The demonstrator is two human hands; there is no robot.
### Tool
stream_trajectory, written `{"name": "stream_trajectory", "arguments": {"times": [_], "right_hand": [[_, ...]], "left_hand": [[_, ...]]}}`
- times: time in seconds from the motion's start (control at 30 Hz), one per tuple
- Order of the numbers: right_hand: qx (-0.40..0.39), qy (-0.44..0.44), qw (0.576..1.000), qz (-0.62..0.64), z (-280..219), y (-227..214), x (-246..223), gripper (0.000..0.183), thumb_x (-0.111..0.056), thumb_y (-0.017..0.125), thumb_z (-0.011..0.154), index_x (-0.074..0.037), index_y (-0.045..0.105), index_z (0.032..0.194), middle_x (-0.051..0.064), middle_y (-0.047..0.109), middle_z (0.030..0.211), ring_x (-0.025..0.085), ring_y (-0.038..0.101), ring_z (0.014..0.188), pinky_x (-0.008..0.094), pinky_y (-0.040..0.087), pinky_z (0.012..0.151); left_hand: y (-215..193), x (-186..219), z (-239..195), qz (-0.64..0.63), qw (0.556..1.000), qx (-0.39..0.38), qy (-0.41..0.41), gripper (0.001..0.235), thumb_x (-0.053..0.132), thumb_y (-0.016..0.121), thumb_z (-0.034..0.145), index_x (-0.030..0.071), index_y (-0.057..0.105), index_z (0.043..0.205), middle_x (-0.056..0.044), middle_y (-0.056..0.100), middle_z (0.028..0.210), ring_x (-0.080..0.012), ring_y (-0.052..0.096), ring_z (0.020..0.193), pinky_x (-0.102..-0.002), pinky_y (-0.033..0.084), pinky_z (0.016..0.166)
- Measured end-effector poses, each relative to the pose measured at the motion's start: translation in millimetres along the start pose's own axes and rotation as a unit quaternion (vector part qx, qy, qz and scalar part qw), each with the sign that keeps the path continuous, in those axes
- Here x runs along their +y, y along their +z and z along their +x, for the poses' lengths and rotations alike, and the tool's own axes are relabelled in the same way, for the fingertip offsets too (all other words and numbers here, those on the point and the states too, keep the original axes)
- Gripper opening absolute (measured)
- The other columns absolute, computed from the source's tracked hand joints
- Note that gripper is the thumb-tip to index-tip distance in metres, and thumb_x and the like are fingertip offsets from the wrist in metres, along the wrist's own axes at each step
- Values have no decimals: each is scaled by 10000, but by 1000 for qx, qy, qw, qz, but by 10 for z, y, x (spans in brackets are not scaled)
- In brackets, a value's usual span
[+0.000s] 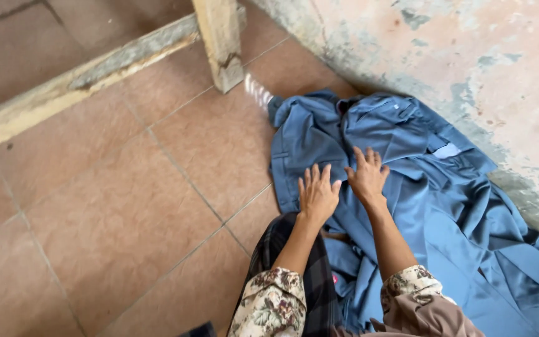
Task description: The person sits on a tiled floor and folds multiple pairs of light blue trousers by hand. They smooth each pair, fold the legs together, fold the garment in half, then fold again to form a compact rectangle, and place each finished pair into a growing stack.
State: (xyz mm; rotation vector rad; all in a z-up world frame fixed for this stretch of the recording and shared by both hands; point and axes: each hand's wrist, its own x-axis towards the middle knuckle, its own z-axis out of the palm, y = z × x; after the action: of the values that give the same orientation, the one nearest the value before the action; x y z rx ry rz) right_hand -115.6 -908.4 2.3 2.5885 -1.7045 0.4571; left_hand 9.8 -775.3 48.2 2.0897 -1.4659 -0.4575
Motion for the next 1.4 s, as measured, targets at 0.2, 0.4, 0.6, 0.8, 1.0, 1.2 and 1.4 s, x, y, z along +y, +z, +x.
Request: {"name": "stream_trajectory", "arguments": {"times": [0.2,0.4,0.6,0.8,1.0,1.2,1.4], "right_hand": [[-58,156,986,10,188,504,702,350,-429,625,954,-449,638,1303,36,390,1661,371,233,1535,710,183,1092],[26,79,989,126,-302,346,-106,154,-312,643,985,-284,716,1117,-21,630,1459,408,535,1350,667,434,990],[9,-108,924,367,-1095,-38,-900,151,-111,690,893,-175,741,1021,106,695,1349,551,518,1290,652,488,934],[88,-43,877,471,-1133,-735,-505,325,-10,703,919,-213,798,1154,80,738,1227,298,666,1228,404,506,1033],[225,193,865,404,-1068,-521,456,769,-40,817,991,-153,347,1588,164,379,1444,387,467,1222,478,451,874],[154,272,721,618,-689,159,844,343,-162,812,1008,-66,655,1296,151,701,1160,208,726,1005,342,611,788],[129,183,827,515,-665,-798,66,210,-202,831,1011,-72,695,1105,85,609,1049,131,567,980,366,531,871]], "left_hand": [[536,-352,130,-82,993,-80,-33,597,435,503,1026,115,443,1527,-270,506,1464,-441,498,1374,-572,431,1090],[290,-349,323,-226,960,-63,-152,661,495,463,1043,65,412,1542,-289,509,1478,-418,510,1370,-504,416,1143],[950,-1314,620,-175,937,19,-302,550,270,699,882,145,562,1400,-201,688,1286,-369,631,1253,-482,500,1068],[452,-2362,422,-99,921,135,-351,448,299,673,924,150,647,1347,-150,696,1270,-332,642,1242,-468,522,1028],[-110,-2068,144,35,921,172,-348,550,207,695,869,203,544,1397,-102,564,1336,-395,634,1177,-561,562,931],[-684,-589,570,-26,995,88,36,530,78,581,988,245,465,1478,-168,454,1506,-442,554,1305,-561,571,919],[210,-963,942,120,989,-62,58,816,22,545,922,314,200,1601,-109,464,1537,-418,739,987,-565,584,862]]}}
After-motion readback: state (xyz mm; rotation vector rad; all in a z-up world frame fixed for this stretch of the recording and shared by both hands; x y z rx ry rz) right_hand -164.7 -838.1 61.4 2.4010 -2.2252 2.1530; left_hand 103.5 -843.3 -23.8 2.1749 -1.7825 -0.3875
